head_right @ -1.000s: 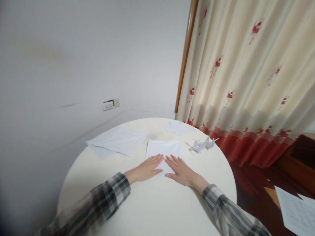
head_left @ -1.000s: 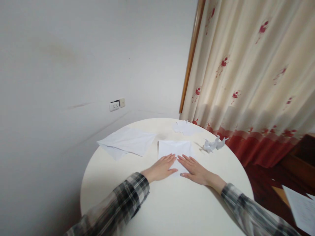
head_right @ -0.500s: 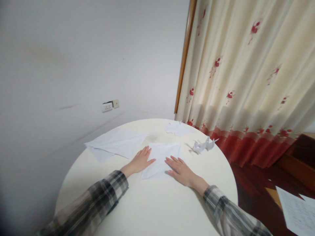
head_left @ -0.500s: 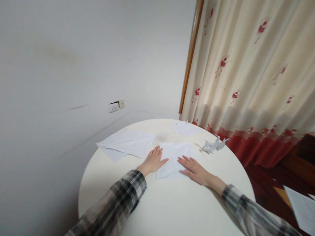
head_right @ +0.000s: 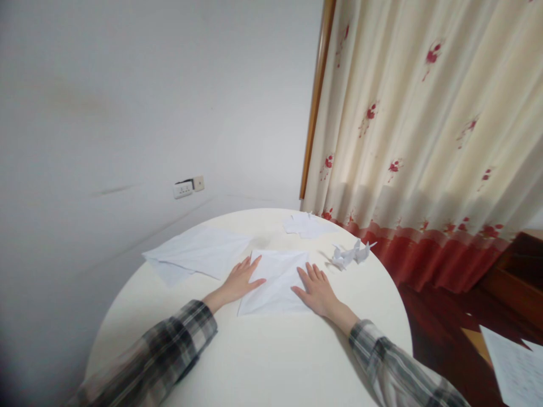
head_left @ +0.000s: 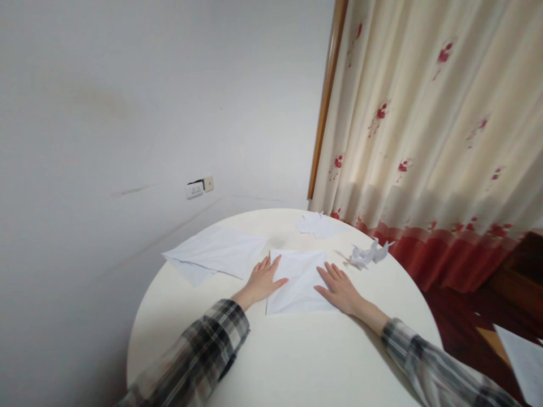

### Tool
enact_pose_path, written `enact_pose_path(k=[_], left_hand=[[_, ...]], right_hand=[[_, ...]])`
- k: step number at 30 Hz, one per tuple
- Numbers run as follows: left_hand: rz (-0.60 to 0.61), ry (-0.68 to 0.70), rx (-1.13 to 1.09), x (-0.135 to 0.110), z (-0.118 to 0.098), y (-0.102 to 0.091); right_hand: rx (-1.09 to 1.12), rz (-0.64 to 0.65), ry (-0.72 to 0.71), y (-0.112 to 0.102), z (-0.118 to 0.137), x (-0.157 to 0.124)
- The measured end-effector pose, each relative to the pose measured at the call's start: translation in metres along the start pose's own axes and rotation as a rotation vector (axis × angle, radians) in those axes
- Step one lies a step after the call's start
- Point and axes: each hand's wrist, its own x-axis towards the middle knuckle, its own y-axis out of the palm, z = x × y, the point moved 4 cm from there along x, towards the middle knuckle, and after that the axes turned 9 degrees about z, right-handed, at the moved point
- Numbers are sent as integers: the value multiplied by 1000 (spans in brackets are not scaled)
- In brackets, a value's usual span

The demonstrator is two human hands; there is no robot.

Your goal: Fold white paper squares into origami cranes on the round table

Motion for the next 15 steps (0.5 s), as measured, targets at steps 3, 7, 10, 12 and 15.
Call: enact_pose_path(k=[3,7,10,12,15], left_hand=[[-15,42,-51,1,0,-2],[-11,81,-201,3,1,-4],[-50,120,-412,4,0,-5],[-101,85,-543,3,0,-7],[-201,-9,-679,-3,-3,-9]], right_hand=[[4,22,-13,-3,2,3],[24,41,-6,-3,1,7],[96,-2,-5,-1,-3,11],[217,-76,-10,-1,-9,14],[555,-226,-6,0,-18,21]])
